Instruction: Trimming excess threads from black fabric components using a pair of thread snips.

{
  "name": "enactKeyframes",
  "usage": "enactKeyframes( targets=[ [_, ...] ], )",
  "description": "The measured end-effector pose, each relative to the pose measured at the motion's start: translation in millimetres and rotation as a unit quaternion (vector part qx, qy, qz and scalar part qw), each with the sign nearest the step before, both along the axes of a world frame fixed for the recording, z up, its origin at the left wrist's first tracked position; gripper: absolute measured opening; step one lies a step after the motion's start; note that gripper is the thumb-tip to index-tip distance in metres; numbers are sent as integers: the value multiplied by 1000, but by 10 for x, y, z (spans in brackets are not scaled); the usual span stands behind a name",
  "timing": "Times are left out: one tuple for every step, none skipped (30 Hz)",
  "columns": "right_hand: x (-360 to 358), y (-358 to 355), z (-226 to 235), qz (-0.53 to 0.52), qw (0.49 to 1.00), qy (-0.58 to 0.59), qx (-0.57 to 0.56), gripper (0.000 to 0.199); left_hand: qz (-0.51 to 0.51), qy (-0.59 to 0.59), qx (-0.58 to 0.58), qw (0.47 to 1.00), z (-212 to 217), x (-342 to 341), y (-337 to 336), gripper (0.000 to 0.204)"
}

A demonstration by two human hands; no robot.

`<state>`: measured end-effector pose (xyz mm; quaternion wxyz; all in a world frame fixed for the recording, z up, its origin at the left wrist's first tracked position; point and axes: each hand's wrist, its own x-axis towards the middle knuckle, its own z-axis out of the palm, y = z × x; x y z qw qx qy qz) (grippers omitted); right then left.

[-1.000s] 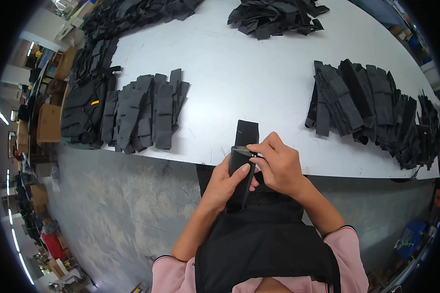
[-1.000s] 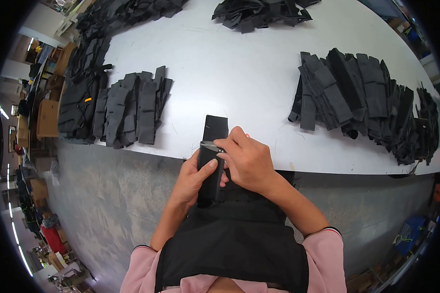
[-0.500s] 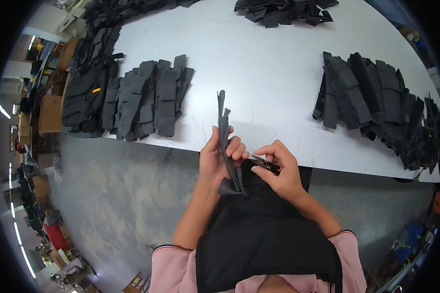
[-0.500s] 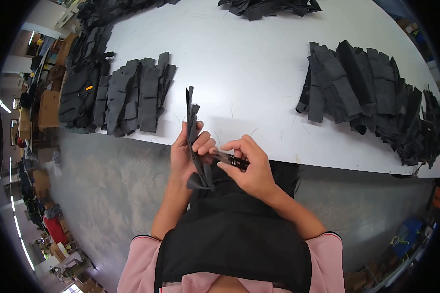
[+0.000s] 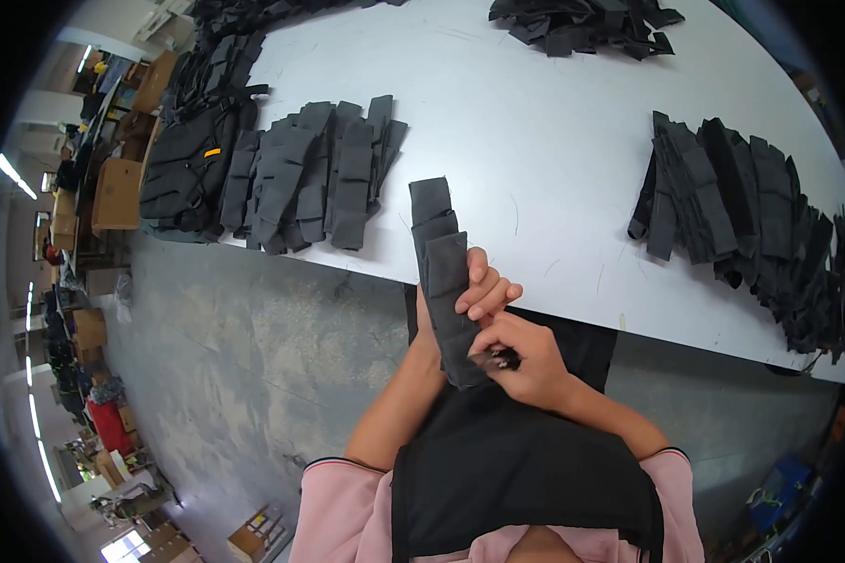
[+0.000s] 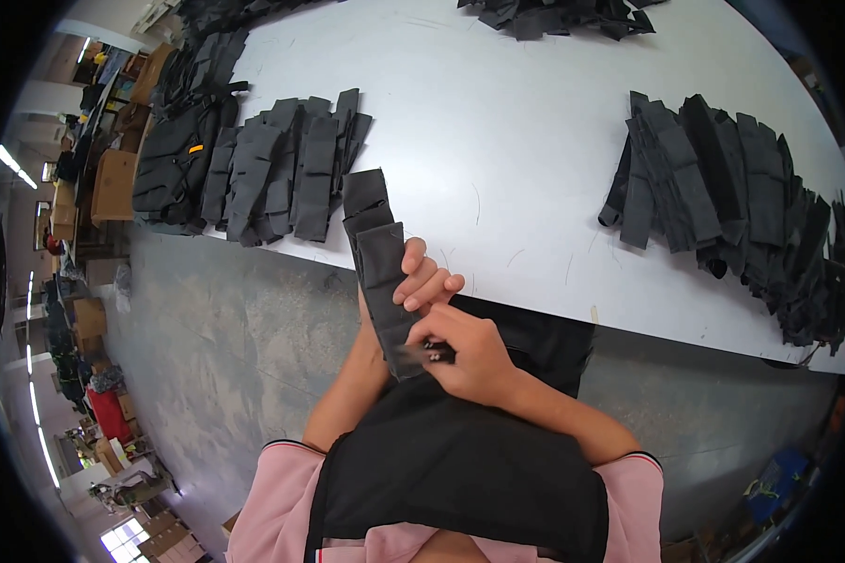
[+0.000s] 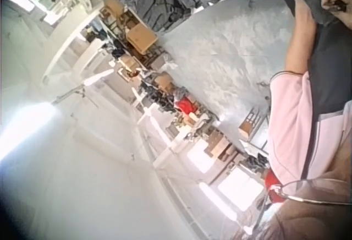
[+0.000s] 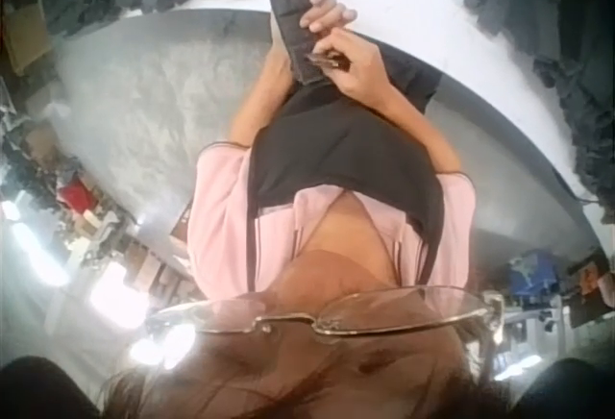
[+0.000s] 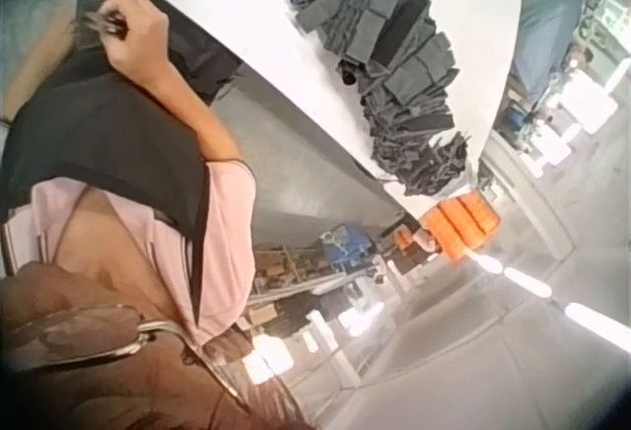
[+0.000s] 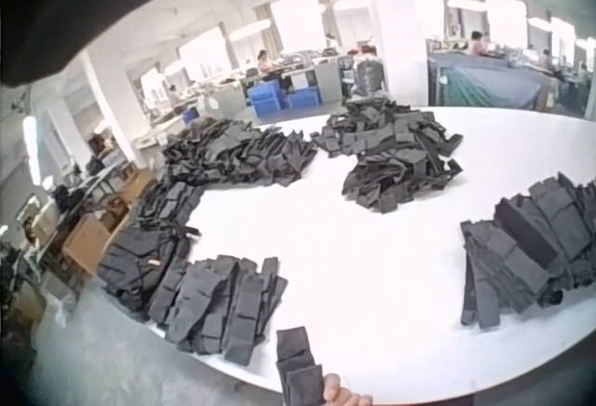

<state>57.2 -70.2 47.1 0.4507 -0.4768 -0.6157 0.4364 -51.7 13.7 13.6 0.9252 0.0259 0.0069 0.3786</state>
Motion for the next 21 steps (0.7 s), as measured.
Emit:
enactKeyframes(
  targets=[
    [20,9,2,-24,999,26,-22,17,7,21,2,1000,23,0,10,35],
    [35,18,11,-48,997,51,-42,15,7,18,5,1000,13,-10,5,35],
    [41,19,51,-58,997,45,-30,13,11,70,13,997,-15,-31,-14,39],
    [51,53,39,-62,997,40,-23,13,11,119,24,992,-7,-22,-4,43],
    [48,91,-21,-105,992,56,-36,16,-4,170,39,985,28,-29,12,52],
    [66,121,-44,-148,985,72,-49,20,-35,233,7,972,9,-104,-3,52],
    [105,136,-52,-182,979,83,-36,27,1,331,-16,943,89,-61,-51,47],
    [155,150,10,-182,979,80,-33,27,42,427,-41,902,182,-29,-114,43],
    [218,172,119,-194,980,37,11,29,42,424,-40,904,167,-56,-135,43],
    [265,185,201,-209,976,-7,55,31,33,399,13,916,166,-113,-147,38],
    [302,273,230,-218,975,-20,34,33,22,370,67,926,183,-128,-142,36],
    [314,360,286,-204,977,60,-32,36,15,365,69,928,244,-112,-159,36],
    [377,399,238,-196,979,45,-44,35,-2,379,84,922,376,-66,-168,36],
    [433,412,172,-186,980,31,-57,35,-18,393,98,914,456,-33,-166,36],
    [472,373,167,-192,980,26,-54,35,-37,375,96,921,474,-19,-147,43],
    [465,336,141,-223,974,23,-40,33,-35,375,95,922,475,-17,-133,43],
    [473,321,127,-253,967,21,-26,31,-40,397,115,910,477,-14,-121,48],
    [507,332,162,-251,967,21,-26,31,-45,419,135,897,482,-9,-109,54],
    [540,323,236,-251,966,-62,29,28,-47,419,134,897,488,-2,-111,54],
    [560,324,305,-248,954,-143,84,26,-44,434,152,887,498,15,-116,60],
    [527,358,355,-241,958,-134,84,23,-40,449,170,876,502,22,-117,66]
  ],
)
